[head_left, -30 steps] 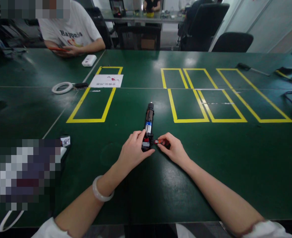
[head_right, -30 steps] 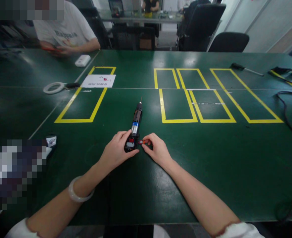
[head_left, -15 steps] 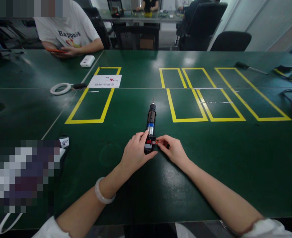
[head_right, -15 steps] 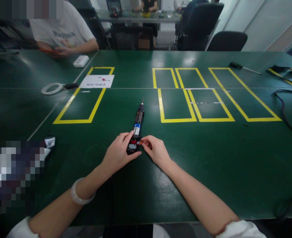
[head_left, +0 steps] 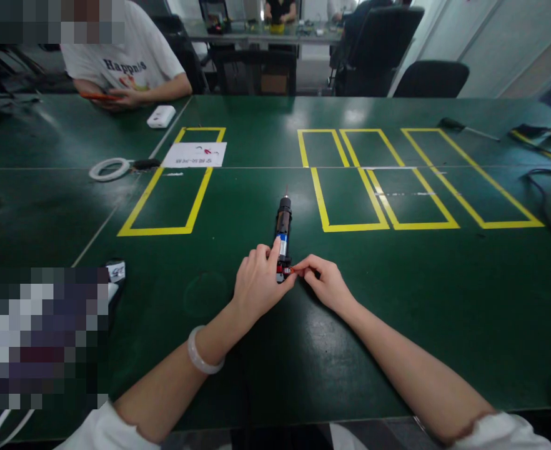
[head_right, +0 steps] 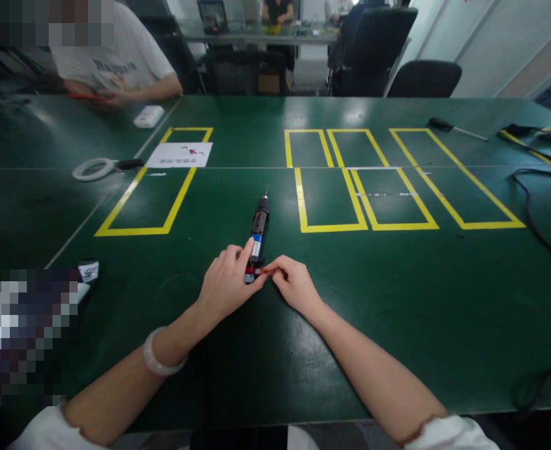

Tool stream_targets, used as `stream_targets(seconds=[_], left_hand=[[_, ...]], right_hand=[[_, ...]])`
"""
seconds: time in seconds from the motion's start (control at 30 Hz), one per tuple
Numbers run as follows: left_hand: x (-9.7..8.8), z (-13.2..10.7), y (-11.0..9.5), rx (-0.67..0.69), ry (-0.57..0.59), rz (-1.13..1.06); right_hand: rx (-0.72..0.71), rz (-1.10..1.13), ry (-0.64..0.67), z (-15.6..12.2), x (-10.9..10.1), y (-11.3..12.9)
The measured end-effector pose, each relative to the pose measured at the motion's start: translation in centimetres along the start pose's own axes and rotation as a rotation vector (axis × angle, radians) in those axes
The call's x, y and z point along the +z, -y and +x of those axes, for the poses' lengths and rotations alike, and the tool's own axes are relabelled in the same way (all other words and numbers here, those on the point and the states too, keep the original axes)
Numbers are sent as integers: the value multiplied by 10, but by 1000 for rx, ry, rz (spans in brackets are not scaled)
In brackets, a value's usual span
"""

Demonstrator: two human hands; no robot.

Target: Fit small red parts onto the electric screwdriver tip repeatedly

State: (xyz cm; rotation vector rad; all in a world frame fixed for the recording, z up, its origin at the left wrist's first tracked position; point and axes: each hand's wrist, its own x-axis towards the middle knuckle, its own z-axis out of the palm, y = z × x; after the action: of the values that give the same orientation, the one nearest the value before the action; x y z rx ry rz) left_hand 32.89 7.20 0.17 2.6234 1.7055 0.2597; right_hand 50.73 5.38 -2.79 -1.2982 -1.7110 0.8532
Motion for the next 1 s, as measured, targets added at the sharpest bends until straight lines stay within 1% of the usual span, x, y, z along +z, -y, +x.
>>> stream_targets(seconds=[0.13,0.23,0.33,0.4,0.57,0.7,0.83,1.0], left_hand=[[-3,0,4,25,-4,30],[-6,-1,11,55,-9,46],[-8,-1,23,68,-12,60],[-9,-1,34,56,-13,74],[-14,1,74,-26,12,142],[-19,3,114,-152,29,179],[-22,3,151,-289,18,127],[-26,-1,192,-394,33,102]], right_hand=[[-6,48,-26,2,-2,-4],[18,102,-64,4,-5,-8],[64,173,-91,5,-8,-11],[92,209,-104,6,-9,-13],[106,229,-113,7,-9,-14],[110,236,-119,7,-8,-13],[112,246,-121,7,-8,-14],[123,257,-116,7,-8,-14]])
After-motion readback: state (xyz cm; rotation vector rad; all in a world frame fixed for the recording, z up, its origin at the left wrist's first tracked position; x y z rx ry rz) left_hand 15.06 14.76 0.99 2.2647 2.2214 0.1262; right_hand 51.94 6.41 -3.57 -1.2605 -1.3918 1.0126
